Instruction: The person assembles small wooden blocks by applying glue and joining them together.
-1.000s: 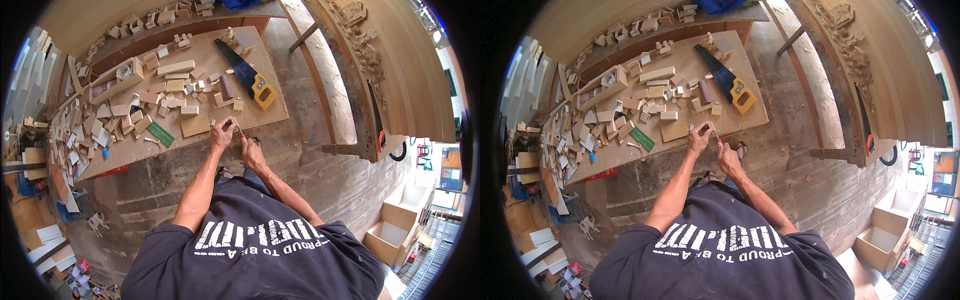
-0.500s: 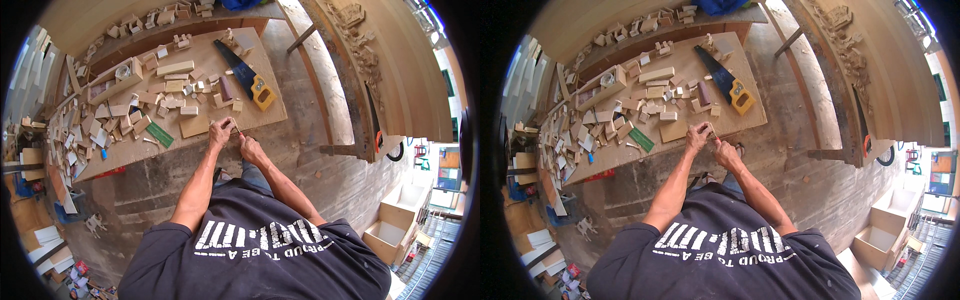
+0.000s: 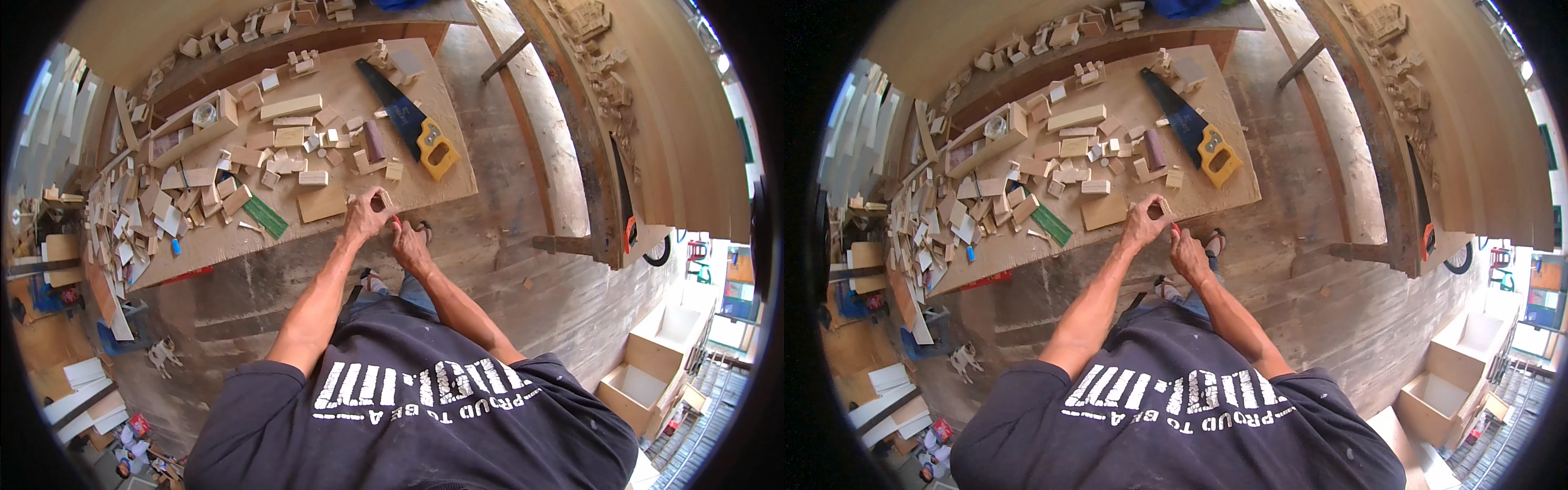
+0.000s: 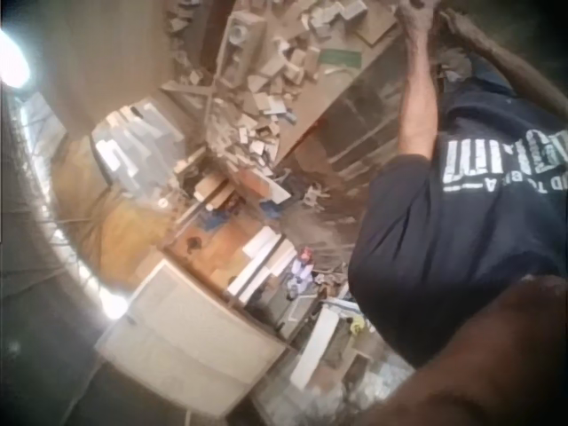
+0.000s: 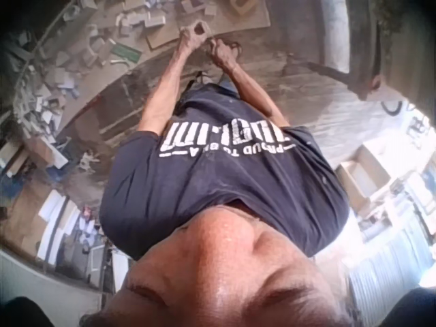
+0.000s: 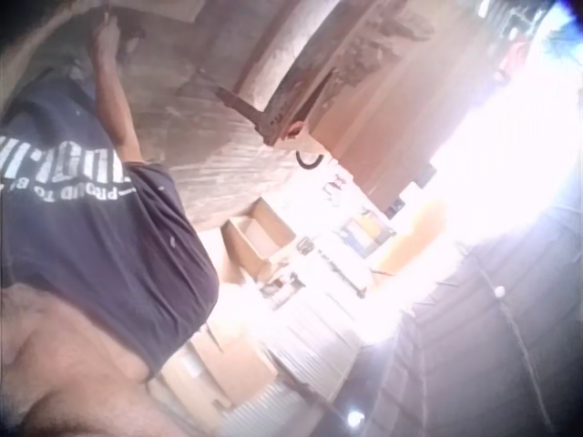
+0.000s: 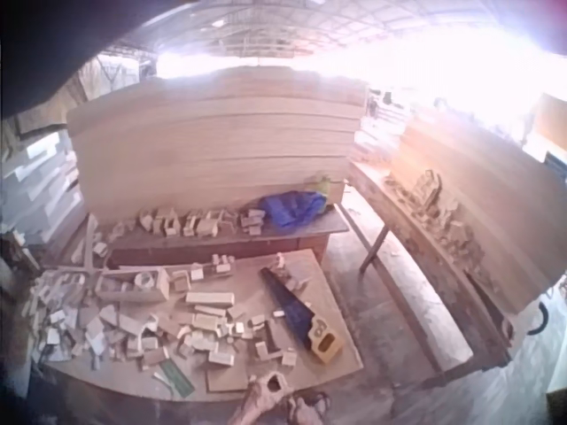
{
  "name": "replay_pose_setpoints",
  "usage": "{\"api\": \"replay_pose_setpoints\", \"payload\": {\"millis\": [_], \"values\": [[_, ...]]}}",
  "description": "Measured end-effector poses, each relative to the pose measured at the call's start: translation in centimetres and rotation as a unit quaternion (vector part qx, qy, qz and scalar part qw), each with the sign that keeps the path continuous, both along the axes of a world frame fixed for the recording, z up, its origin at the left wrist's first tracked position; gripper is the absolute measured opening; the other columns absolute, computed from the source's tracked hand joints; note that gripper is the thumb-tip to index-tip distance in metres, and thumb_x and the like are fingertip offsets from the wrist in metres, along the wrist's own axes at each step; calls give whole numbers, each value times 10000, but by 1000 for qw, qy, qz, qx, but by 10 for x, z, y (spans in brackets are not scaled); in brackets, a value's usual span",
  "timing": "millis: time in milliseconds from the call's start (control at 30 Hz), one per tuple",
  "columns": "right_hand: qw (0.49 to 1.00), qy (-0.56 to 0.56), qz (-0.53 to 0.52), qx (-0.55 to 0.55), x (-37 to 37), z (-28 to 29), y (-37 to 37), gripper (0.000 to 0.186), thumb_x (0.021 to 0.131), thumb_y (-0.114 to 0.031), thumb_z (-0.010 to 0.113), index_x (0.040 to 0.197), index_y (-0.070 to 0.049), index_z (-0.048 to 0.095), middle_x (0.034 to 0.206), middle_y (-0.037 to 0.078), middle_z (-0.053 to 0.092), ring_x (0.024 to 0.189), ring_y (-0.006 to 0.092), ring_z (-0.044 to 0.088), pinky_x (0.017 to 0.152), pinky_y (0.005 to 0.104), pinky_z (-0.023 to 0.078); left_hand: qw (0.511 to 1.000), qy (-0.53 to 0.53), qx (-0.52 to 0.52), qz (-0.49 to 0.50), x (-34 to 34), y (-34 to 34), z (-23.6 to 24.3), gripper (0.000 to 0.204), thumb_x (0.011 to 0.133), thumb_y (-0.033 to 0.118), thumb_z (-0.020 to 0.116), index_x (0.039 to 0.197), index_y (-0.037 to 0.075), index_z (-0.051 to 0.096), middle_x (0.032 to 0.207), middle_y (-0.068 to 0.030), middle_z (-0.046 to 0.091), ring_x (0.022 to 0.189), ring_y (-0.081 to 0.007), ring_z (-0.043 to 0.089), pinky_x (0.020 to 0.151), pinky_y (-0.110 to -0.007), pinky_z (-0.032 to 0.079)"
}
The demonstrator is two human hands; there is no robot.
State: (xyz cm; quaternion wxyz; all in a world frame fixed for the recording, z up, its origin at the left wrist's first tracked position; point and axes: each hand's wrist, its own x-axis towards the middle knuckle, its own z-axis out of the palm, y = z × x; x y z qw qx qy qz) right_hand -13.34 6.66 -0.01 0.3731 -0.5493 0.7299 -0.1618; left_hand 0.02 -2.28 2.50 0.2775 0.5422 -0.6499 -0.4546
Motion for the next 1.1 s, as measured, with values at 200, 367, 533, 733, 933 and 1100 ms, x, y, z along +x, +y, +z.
{"api": "replay_pose_setpoints", "payload": {"millis": [200, 367, 533, 733, 933, 1100], "values": [[994, 42, 32, 94, 2, 68, -25, 530, 1055, -410, 346, 1051, 70, 569, 980, 355, 662, 959, 523, 643, 843, 582, 502, 983, -77, -152, -73, 15, -10, -12, 453, 852, 228, 727, 1199, -42, 621, 1087, -218, 649, 1011, -393, 636, 867, -441, 506], [995, 2, -27, 101, 5, 63, -27, 575, 1051, -444, 337, 1092, 78, 575, 1024, 386, 642, 1013, 535, 623, 888, 575, 477, 987, -62, -132, -65, 2, -15, -3, 317, 914, 196, 656, 1116, -48, 656, 1033, -222, 640, 971, -397, 626, 846, -454, 490], [994, -18, -36, 104, 14, 67, -35, 553, 1049, -431, 341, 1102, 71, 568, 1012, 388, 642, 1004, 542, 619, 888, 582, 481, 979, -121, -152, -67, 14, -37, -21, 306, 989, 256, 556, 1011, -19, 689, 960, -225, 628, 891, -403, 611, 797, -461, 482], [997, -23, -36, 64, 16, 36, -31, 538, 1048, -431, 347, 1118, 60, 557, 981, 390, 640, 989, 555, 613, 869, 592, 485, 995, -89, -50, 0, 16, -54, -35, 401, 965, 345, 573, 833, 2, 731, 908, -247, 669, 903, -409, 643, 809, -472, 497], [998, -25, -29, 58, 17, 34, -33, 538, 1048, -440, 349, 1095, 56, 552, 953, 391, 640, 965, 558, 615, 845, 598, 486, 997, -78, 2, 4, 16, -62, -33, 397, 922, 373, 630, 821, 4, 738, 830, -236, 698, 824, -408, 686, 733, -449, 517], [1000, -9, -5, 0, 6, -5, -1, 491, 1066, -385, 330, 1052, 71, 514, 876, 387, 629, 894, 560, 602, 806, 603, 456, 995, -78, 65, -27, 0, -33, -2, 376, 918, 388, 641, 889, 37, 773, 770, -189, 713, 719, -316, 704, 684, -400, 523]]}}
